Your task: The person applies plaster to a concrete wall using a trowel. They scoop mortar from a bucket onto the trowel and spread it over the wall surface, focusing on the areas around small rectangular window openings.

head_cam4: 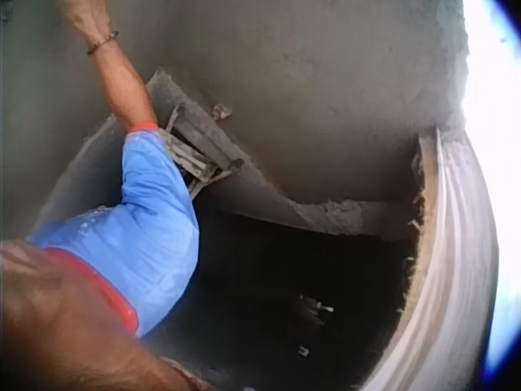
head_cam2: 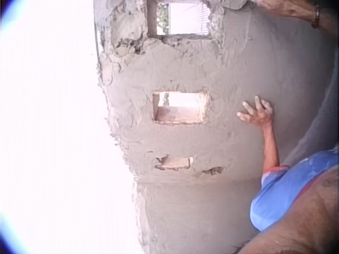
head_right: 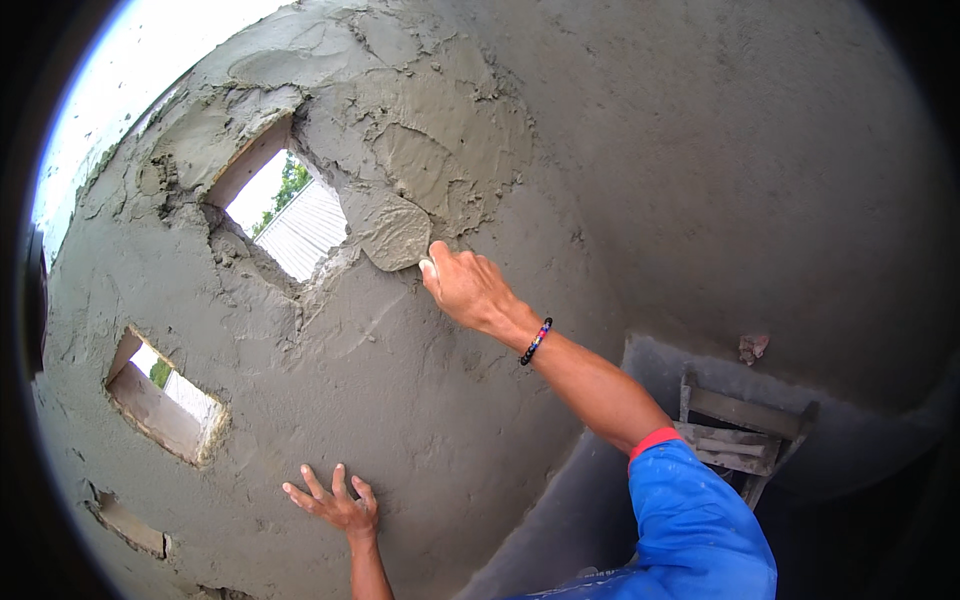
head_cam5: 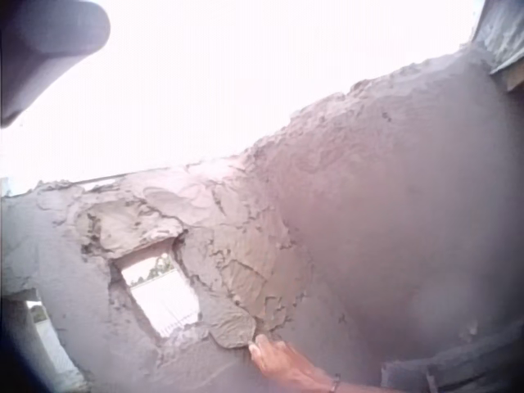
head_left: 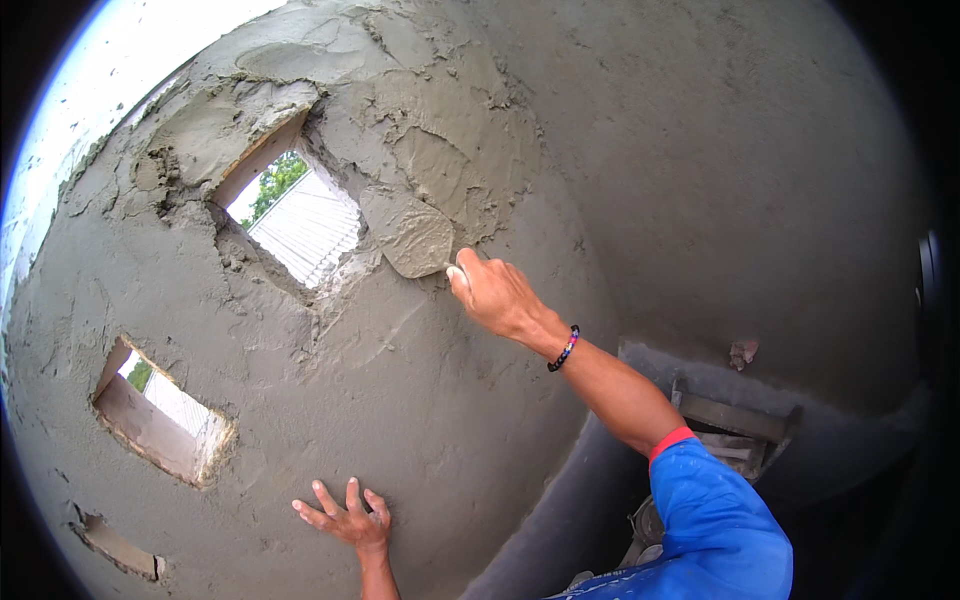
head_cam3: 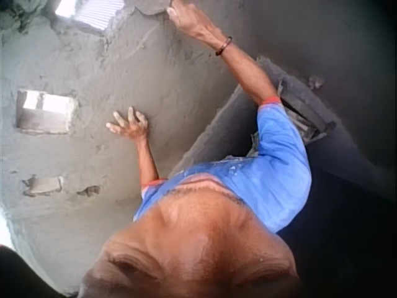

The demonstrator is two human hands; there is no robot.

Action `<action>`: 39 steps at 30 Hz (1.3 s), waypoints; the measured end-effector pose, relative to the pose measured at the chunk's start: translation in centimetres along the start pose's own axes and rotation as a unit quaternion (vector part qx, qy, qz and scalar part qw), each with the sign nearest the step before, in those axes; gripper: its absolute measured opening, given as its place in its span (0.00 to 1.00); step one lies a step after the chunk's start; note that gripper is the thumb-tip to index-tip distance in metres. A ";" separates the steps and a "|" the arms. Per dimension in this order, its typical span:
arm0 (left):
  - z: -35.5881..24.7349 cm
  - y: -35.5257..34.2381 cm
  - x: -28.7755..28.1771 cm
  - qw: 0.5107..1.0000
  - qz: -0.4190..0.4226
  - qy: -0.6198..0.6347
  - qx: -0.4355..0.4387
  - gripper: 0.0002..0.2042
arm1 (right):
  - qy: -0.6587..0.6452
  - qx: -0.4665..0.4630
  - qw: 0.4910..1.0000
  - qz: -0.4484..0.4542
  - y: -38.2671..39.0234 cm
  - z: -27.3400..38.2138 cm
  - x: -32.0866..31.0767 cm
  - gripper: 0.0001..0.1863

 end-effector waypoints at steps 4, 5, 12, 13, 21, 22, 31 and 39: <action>-0.1 0.0 0.4 1.000 0.003 0.007 0.000 0.12 | 0.043 -0.027 0.995 -0.091 -0.5 -6.9 -1.2 0.16; -0.1 0.1 0.3 1.000 0.000 0.012 0.001 0.12 | 0.054 0.000 0.993 -0.101 -1.0 -8.9 -1.9 0.16; 0.4 0.8 0.5 1.000 0.020 -0.017 -0.006 0.12 | -0.148 0.196 0.958 -0.150 0.7 -18.4 -2.8 0.16; 0.4 0.8 0.5 1.000 0.020 -0.020 -0.009 0.12 | -0.148 0.198 0.957 -0.149 1.3 -18.5 -2.4 0.16; 0.1 0.4 0.4 1.000 0.001 -0.001 -0.003 0.13 | -0.485 0.378 0.751 -0.240 6.2 -15.1 5.1 0.13; 0.1 0.5 0.4 1.000 0.000 -0.003 -0.005 0.13 | -0.477 0.348 0.777 -0.219 4.9 -13.1 4.7 0.12; 0.5 0.7 0.6 1.000 0.001 -0.016 -0.004 0.13 | -0.129 0.025 0.991 -0.037 5.6 -6.2 4.6 0.14; 0.3 1.0 1.0 1.000 0.000 -0.019 0.006 0.14 | 0.017 0.049 0.987 -0.152 -5.0 -20.8 -7.5 0.17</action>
Point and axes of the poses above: each hand's wrist, its own y-axis away from the middle knuckle, its own x-axis out of the palm, z = x × y, the point moved 8 cm from there along -y, towards the middle knuckle, and after that the axes turned 11 degrees about -x, right-handed, at the moved point
